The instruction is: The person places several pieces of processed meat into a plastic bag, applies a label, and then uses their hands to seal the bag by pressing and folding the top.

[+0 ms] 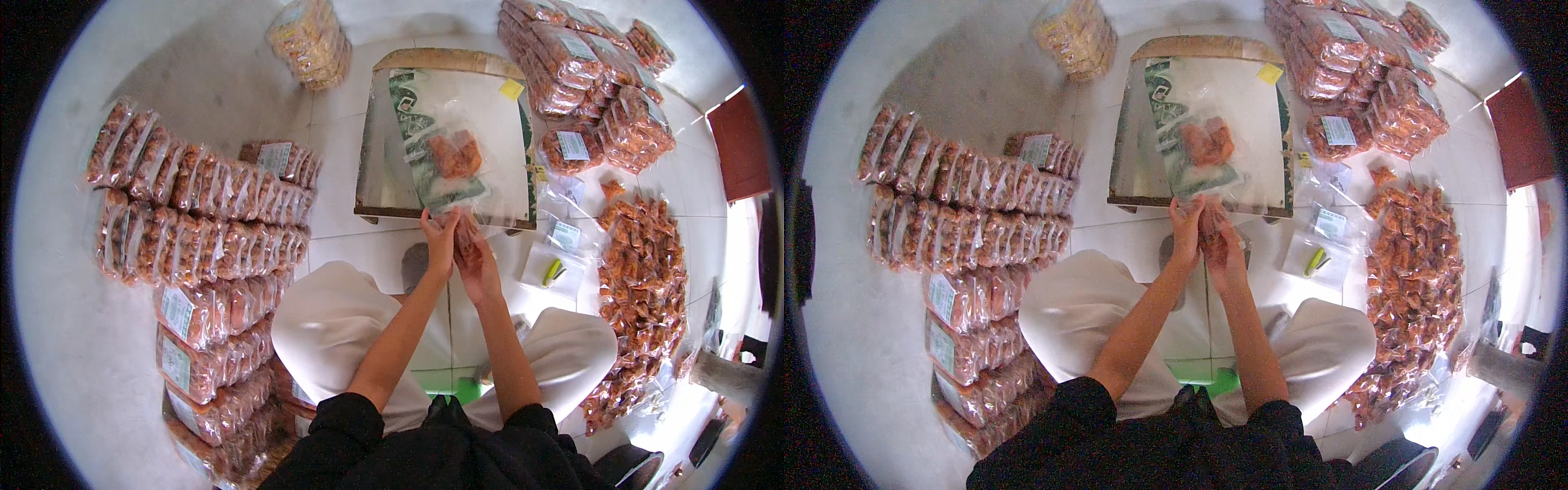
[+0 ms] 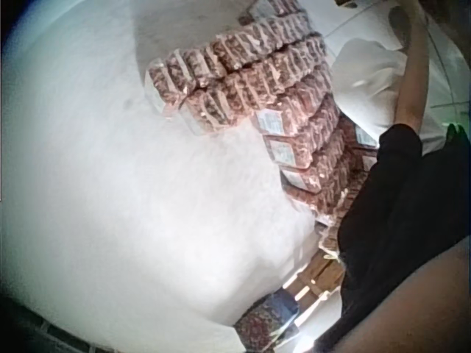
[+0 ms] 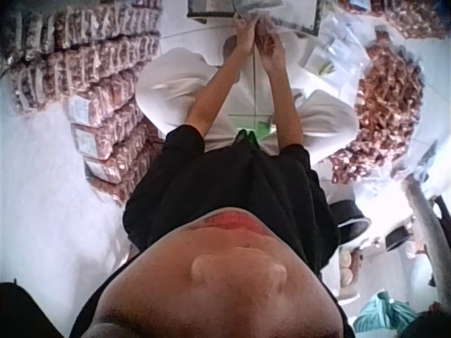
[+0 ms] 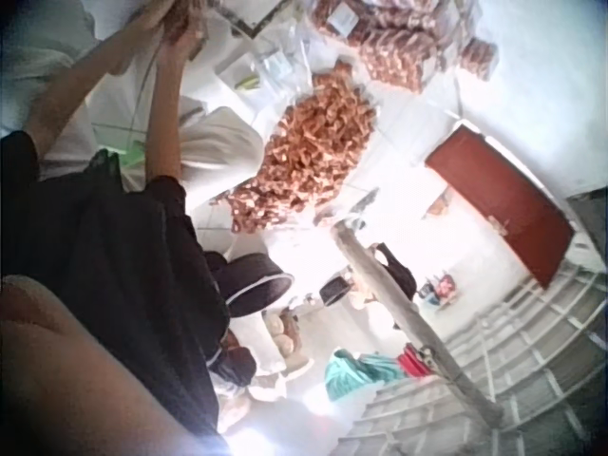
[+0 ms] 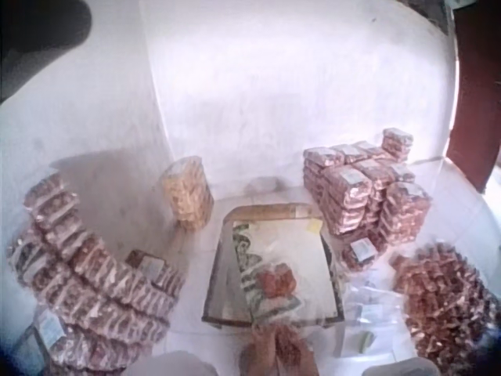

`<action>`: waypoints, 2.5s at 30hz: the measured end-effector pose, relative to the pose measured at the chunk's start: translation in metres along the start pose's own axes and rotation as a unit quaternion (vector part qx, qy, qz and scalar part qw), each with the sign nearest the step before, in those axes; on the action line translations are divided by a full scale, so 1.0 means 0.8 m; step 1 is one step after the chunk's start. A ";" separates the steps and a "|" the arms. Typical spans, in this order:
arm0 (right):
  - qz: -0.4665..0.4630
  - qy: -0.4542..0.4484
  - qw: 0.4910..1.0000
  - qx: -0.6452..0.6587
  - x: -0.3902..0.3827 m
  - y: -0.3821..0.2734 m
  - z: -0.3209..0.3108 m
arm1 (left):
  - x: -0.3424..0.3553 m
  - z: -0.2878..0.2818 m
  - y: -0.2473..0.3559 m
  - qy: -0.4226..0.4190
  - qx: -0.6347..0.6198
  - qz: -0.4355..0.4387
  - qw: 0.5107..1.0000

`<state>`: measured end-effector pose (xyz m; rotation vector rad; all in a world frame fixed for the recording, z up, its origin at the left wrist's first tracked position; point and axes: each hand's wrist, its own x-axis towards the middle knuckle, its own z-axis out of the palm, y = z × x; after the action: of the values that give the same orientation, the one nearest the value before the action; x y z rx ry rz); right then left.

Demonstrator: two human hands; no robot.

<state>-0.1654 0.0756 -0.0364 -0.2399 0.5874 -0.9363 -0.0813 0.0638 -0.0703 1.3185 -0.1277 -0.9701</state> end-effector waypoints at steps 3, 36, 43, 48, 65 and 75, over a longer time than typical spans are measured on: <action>-0.019 -0.018 0.998 -0.063 0.010 0.007 -0.022 | -0.007 0.000 0.003 -0.075 0.076 0.018 0.994; -0.229 -0.033 0.947 -0.223 0.133 0.042 0.023 | 0.091 -0.034 0.042 -0.076 0.146 0.013 0.986; -0.168 -0.010 0.944 -0.286 0.179 0.040 0.007 | 0.104 -0.029 0.031 -0.147 0.180 0.068 0.970; -0.056 0.054 0.963 -0.257 0.153 0.045 0.069 | 0.110 -0.054 0.038 -0.165 0.104 0.029 0.980; -0.353 0.096 0.569 -0.736 0.208 -0.004 0.048 | 0.100 -0.026 0.036 -0.121 0.130 0.148 0.973; -0.366 -0.157 0.374 -0.838 0.088 -0.080 -0.036 | 0.017 0.038 0.054 0.093 0.404 0.256 0.873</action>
<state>-0.1940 -0.0172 -0.0580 -2.7208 0.8901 -0.6602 -0.0677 0.0295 -0.0301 1.9920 -0.7605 -0.3074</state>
